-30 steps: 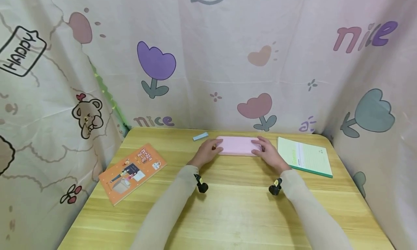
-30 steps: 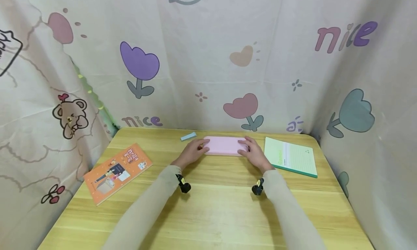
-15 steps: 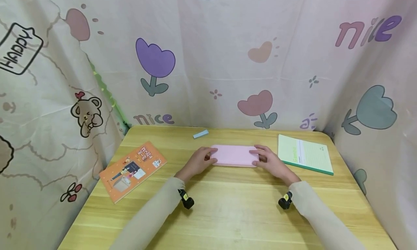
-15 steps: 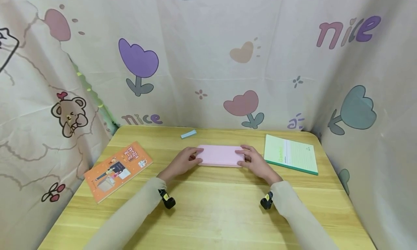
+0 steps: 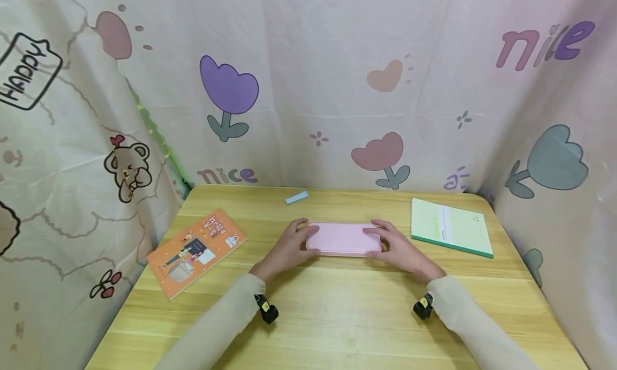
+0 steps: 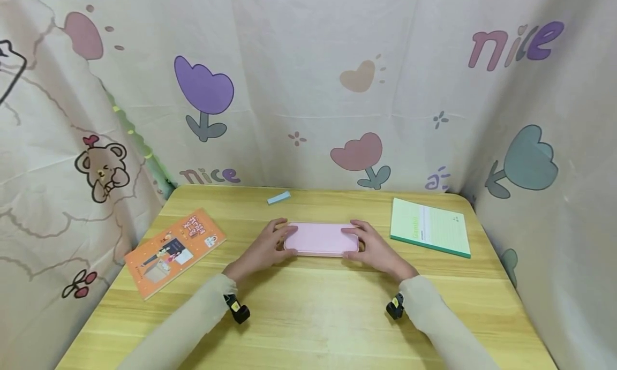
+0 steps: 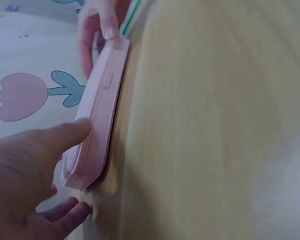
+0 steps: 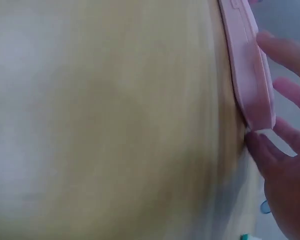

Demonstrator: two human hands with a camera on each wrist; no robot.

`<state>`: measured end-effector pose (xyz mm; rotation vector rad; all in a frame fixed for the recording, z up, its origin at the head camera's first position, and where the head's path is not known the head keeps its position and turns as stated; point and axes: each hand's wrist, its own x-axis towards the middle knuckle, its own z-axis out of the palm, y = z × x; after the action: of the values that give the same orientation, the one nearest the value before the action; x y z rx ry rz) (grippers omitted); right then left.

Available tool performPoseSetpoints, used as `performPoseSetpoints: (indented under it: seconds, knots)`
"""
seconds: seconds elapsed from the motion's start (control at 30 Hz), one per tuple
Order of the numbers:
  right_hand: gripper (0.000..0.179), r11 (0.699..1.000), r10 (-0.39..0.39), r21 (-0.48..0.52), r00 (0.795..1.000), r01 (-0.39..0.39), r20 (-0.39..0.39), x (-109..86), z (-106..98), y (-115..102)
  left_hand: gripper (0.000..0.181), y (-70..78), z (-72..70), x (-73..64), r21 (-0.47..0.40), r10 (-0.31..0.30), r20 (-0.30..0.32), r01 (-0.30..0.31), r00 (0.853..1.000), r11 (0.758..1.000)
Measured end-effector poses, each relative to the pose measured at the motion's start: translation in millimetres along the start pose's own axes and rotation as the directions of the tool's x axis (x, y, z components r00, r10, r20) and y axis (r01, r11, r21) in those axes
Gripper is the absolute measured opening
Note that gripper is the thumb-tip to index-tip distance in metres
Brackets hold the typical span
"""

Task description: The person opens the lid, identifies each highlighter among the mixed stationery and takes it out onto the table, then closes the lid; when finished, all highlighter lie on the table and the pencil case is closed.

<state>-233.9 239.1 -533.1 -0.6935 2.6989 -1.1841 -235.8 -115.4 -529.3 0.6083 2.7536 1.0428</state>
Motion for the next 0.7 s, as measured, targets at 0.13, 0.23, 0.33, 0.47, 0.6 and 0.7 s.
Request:
performPoseSetpoints:
  seconds: [0.13,0.23,0.33,0.47,0.6,0.7]
  knots:
    - [0.087,0.993,-0.027,-0.116,0.998,0.033,0.051,6.1,1,-3,0.079,2.0,0.0,9.4,0.126,0.091,0.092,-0.102,0.992,0.987]
    - [0.092,0.981,-0.044,-0.185,0.995,0.059,0.084,9.0,2,-4,0.082,2.2,-0.5,16.1,0.211,0.156,0.166,-0.190,0.974,0.959]
    - [0.091,0.969,-0.053,-0.237,0.993,0.076,0.102,11.0,3,-5,0.083,0.2,-1.5,20.2,0.241,0.186,0.204,-0.233,0.961,0.942]
    - [0.088,0.952,-0.093,-0.282,0.991,0.118,0.101,14.7,3,-7,0.082,-3.6,-4.0,22.1,0.232,0.176,0.224,-0.228,0.959,0.946]
    - [0.088,0.943,-0.123,-0.299,0.987,0.149,0.102,17.9,2,-8,0.083,-4.8,-6.6,23.6,0.243,0.183,0.236,-0.240,0.954,0.940]
    - [0.087,0.938,-0.134,-0.306,0.985,0.161,0.107,18.8,1,-9,0.083,-3.9,-8.7,25.8,0.254,0.203,0.238,-0.262,0.950,0.931]
